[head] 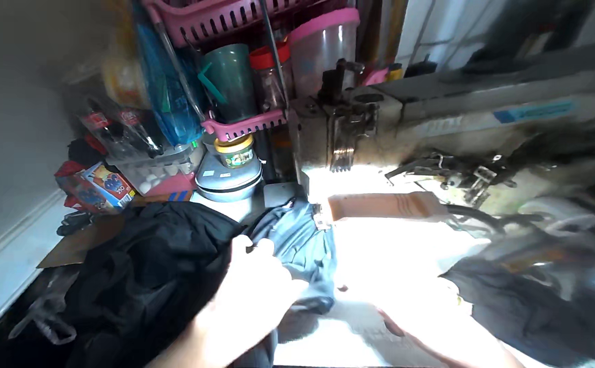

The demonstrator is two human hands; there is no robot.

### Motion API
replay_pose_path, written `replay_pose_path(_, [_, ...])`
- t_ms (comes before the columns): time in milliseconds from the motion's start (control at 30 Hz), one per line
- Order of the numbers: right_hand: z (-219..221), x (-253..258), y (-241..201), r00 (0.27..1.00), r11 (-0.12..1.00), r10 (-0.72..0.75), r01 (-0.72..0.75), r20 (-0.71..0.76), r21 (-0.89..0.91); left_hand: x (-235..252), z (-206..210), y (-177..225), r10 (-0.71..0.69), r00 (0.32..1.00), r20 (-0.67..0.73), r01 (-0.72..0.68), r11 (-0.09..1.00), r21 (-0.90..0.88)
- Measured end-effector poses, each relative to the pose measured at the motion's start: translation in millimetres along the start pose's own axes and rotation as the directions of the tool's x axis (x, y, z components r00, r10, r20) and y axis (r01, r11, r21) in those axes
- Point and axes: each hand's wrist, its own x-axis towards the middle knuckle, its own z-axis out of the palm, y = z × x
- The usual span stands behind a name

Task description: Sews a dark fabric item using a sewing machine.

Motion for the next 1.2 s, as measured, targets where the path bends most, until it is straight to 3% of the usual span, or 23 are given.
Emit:
replay_pose_path(67, [-1.5,17.9,0.5,0.991,0.995,-0.096,0.092,-0.097,-0.045,-13.7,-14.1,-17.6,-0.113,0.993,-0.034,0.114,0.993,0.017])
replay_pose_path(167, [-1.8,39.9,-3.3,0.949,0.955,-0.280,0.259,-0.148,-0.146,-28.1,-49.3,-32.4,-0.153,0.966,-0.208,0.101,0.965,-0.241])
replay_pose_path(233, [-1.6,45.3,-15.3,0.939,0.929,-0.342,0.330,-0.041,-0.168,-33.8,-74.4,-34.1,-0.153,0.948,-0.278,0.038,0.924,-0.381])
replay_pose_path(300, [-2.9,34.4,-36.4,0.965,0.980,-0.198,0.198,0.173,0.015,-34.8,-80.7,-34.2,-0.207,0.917,-0.341,0.021,0.880,-0.475])
replay_pose_path(367, [-3.1,22.2,-51.2,0.941,0.983,-0.160,0.125,0.298,0.133,-33.6,-62.6,-26.1,-0.283,0.893,-0.349,0.047,0.831,-0.554])
replay_pose_path(433, [-6.6,12.1,-52.8,0.975,0.979,-0.118,0.083,0.190,0.184,-36.5,-31.7,-8.0,-0.325,0.910,-0.255,0.142,0.825,-0.546])
replay_pose_path(467, [-9.3,10.0,-49.8,0.997,0.970,-0.064,0.051,0.046,0.236,-38.6,-15.4,-2.0,-0.335,0.928,-0.164,0.218,0.845,-0.487])
replay_pose_path(533, [-16.7,11.2,-45.8,0.990,0.895,0.054,0.010,-0.131,0.446,-38.8,5.5,-9.7,-0.390,0.921,-0.022,0.358,0.865,-0.352])
replay_pose_path(633, [-11.6,10.7,-43.9,0.970,0.755,0.138,0.029,-0.201,0.656,-32.1,-16.5,-47.3,-0.475,0.831,-0.290,0.375,0.863,-0.339])
replay_pose_path(733, [-2.2,-1.4,-36.1,0.983,0.685,0.157,-0.040,-0.093,0.728,-17.7,-73.0,-49.5,-0.331,0.730,-0.598,0.218,0.942,-0.256])
replay_pose_path(767, [1.5,-8.3,-30.1,0.991,0.687,0.127,-0.055,-0.045,0.724,-11.0,-78.7,-45.0,-0.264,0.727,-0.634,0.173,0.964,-0.203])
replay_pose_path(800, [4.8,-17.3,-22.4,0.996,0.720,0.090,-0.063,-0.003,0.691,-6.3,-75.6,-41.0,-0.198,0.771,-0.606,0.147,0.980,-0.133])
replay_pose_path(833, [8.7,-27.4,-12.9,0.998,0.790,0.057,-0.063,0.029,0.610,-5.4,-66.6,-38.0,-0.160,0.857,-0.490,0.139,0.987,-0.078])
replay_pose_path(867, [12.6,-37.5,-2.3,0.996,0.850,0.044,-0.075,0.072,0.522,-7.5,-56.4,-34.8,-0.164,0.943,-0.290,0.149,0.986,-0.072])
replay_pose_path(900, [16.7,-44.3,1.3,0.990,0.887,0.072,-0.118,0.118,0.447,-12.9,-48.7,-32.6,-0.162,0.987,-0.019,0.159,0.980,-0.120])
replay_pose_path(933, [18.3,-50.1,1.5,0.983,0.914,0.093,-0.148,0.160,0.378,-16.9,-45.4,-32.0,-0.110,0.966,0.233,0.161,0.964,-0.212])
replay_pose_path(967, [19.5,-54.4,-0.4,0.976,0.942,0.115,-0.166,0.183,0.293,-18.6,-40.6,-28.5,-0.066,0.955,0.289,0.156,0.941,-0.301])
replay_pose_path(1067, [16.3,-60.2,-12.2,0.981,0.970,-0.105,0.065,0.161,0.233,-14.2,-26.5,-0.9,-0.004,0.998,-0.067,-0.026,0.893,-0.449])
replay_pose_path(1133, [10.5,-54.1,-20.8,0.956,0.932,-0.261,0.213,0.132,0.294,-5.1,-29.0,6.3,0.128,0.988,-0.090,-0.156,0.817,-0.555])
replay_pose_path(1200, [6.2,-44.0,-29.5,0.950,0.920,-0.301,0.268,0.078,0.286,-2.8,-37.8,-3.9,0.166,0.986,-0.034,-0.158,0.824,-0.544])
